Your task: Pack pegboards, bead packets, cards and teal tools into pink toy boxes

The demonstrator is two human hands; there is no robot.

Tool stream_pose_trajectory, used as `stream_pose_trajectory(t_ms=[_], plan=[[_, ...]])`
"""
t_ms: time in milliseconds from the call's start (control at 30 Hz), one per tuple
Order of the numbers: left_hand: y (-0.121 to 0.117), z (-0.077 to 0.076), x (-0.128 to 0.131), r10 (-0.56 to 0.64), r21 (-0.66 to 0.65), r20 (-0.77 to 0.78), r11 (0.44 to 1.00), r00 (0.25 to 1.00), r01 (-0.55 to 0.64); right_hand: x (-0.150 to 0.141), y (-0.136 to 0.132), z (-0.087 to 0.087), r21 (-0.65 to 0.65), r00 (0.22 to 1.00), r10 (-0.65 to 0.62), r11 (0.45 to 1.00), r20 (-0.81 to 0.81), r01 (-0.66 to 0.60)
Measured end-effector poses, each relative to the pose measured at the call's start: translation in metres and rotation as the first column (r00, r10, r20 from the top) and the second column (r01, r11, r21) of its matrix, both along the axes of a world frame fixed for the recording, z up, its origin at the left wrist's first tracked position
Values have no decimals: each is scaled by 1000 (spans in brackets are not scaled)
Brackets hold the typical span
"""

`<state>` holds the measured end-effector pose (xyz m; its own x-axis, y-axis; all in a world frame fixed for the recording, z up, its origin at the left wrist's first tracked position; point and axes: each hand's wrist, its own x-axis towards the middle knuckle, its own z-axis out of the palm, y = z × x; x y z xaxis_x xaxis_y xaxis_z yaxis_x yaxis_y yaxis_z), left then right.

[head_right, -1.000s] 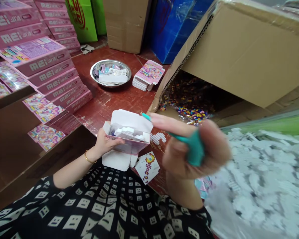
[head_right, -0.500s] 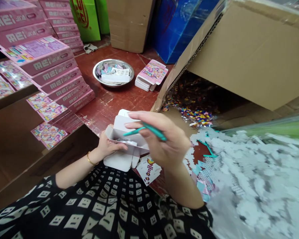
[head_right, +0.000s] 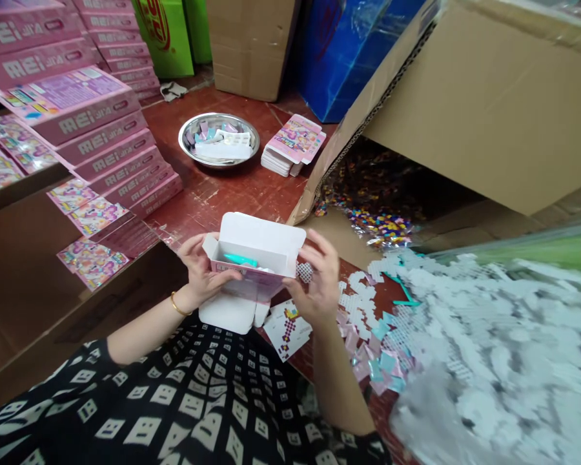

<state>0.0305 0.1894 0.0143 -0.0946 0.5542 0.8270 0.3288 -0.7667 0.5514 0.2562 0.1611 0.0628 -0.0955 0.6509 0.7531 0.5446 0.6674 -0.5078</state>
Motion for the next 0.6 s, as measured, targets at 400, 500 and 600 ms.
stream_pose_trajectory(t_ms=[400,500,600], plan=[[-3,-4,6,1,53,-89,999,996,4,-51,-17,54,9,866,-46,999,499,48],[-6,-12,7,64,81,-94,995,993,-56,-59,-12,55,-64,818,48,998,573,-14],[-5,-17,8,122,119,-106,987,987,-109,-64,-7,58,-172,785,137,984,604,-40]])
